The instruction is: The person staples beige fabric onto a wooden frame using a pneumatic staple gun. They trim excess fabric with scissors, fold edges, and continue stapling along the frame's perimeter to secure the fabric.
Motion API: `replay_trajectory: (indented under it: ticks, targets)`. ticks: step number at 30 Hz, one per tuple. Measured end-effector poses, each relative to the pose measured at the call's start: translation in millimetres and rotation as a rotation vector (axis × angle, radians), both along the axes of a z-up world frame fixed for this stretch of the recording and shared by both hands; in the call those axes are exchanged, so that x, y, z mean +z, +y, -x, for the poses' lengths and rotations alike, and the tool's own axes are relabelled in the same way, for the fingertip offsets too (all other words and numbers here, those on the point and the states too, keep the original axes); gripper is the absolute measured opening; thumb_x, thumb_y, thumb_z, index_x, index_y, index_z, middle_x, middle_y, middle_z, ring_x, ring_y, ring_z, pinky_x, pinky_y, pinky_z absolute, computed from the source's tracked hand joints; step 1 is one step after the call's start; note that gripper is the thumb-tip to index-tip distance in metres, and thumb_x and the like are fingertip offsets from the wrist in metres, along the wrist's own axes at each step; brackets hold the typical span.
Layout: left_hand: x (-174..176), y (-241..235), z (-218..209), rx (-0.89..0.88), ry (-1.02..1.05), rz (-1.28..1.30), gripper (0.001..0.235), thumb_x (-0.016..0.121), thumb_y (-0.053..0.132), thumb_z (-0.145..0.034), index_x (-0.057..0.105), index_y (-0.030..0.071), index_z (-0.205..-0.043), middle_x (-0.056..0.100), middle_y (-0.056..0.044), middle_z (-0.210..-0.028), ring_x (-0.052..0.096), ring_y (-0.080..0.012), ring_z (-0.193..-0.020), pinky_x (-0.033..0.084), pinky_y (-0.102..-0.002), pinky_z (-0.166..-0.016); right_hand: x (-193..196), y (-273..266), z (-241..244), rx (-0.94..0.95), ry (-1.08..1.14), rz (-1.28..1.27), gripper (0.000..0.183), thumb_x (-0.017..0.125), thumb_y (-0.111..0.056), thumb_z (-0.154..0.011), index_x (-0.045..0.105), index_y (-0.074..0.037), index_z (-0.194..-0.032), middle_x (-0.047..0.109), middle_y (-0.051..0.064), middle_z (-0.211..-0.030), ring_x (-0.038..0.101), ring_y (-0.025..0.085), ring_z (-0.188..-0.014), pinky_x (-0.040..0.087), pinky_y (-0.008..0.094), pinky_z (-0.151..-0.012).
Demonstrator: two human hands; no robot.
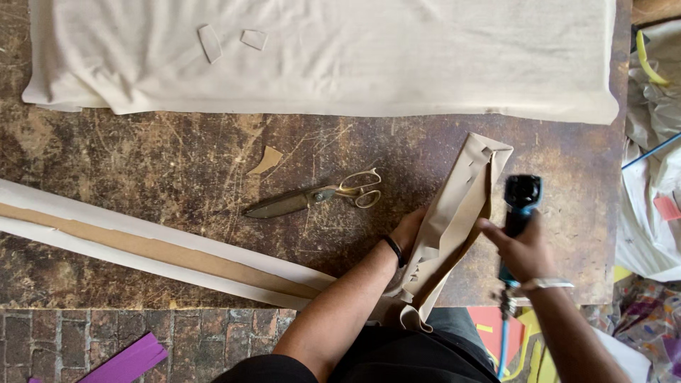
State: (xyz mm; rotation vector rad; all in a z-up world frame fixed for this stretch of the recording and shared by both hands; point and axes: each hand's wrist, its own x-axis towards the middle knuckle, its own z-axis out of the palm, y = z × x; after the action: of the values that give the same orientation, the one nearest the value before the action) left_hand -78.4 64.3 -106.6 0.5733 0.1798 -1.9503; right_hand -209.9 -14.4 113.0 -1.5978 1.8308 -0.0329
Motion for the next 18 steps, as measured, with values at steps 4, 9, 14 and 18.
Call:
replay_trajectory:
  ticks: [4,9,14,18]
  targets:
    - [7,8,6,0.071,0.036,0.17,0.059,0.037,0.054,-0.117,0.061,0.003,-0.134,0.068,-0.013,-0.11,0.069,-0.0159,-0.092,0.058,-0.031,-0.078,-2,11,-17,0.066,-0.131,0.059,0.09,0.09,-0.037,-0.071,0.033,0.001,-0.129,0.065,0.02,-0.113,0.069,0.032,-0.101,0.062,0.043,-0.085]
    - [-5,-1,5,0.028,-0.177,0.218,0.065,0.032,0.055,-0.118,0.06,-0.001,-0.136,0.067,-0.014,-0.108,0.064,-0.0198,-0.095,0.054,-0.035,-0.08,-8,7,-28,0.084,-0.082,0.082,0.1,0.094,-0.021,-0.071,0.019,0.002,-0.133,0.06,0.024,-0.119,0.066,0.034,-0.109,0.059,0.042,-0.093]
    - [31,11,-7,0.077,-0.468,0.289,0.062,0.027,0.055,-0.114,0.038,0.006,-0.151,0.046,-0.021,-0.135,0.048,-0.0249,-0.116,0.042,-0.041,-0.098,-18,14,-34,0.184,-0.072,0.179,0.098,0.091,-0.012,-0.074,0.016,0.002,-0.137,0.057,0.028,-0.128,0.063,0.038,-0.119,0.054,0.045,-0.101]
    - [88,16,-36,0.284,-0.705,0.578,0.069,0.024,0.056,-0.107,0.01,0.021,-0.166,0.021,-0.022,-0.169,0.03,-0.027,-0.146,0.028,-0.046,-0.122,-14,14,-39,0.145,-0.085,0.11,0.114,0.088,-0.015,-0.076,0.002,0.002,-0.148,0.055,0.027,-0.131,0.06,0.037,-0.122,0.052,0.044,-0.104]
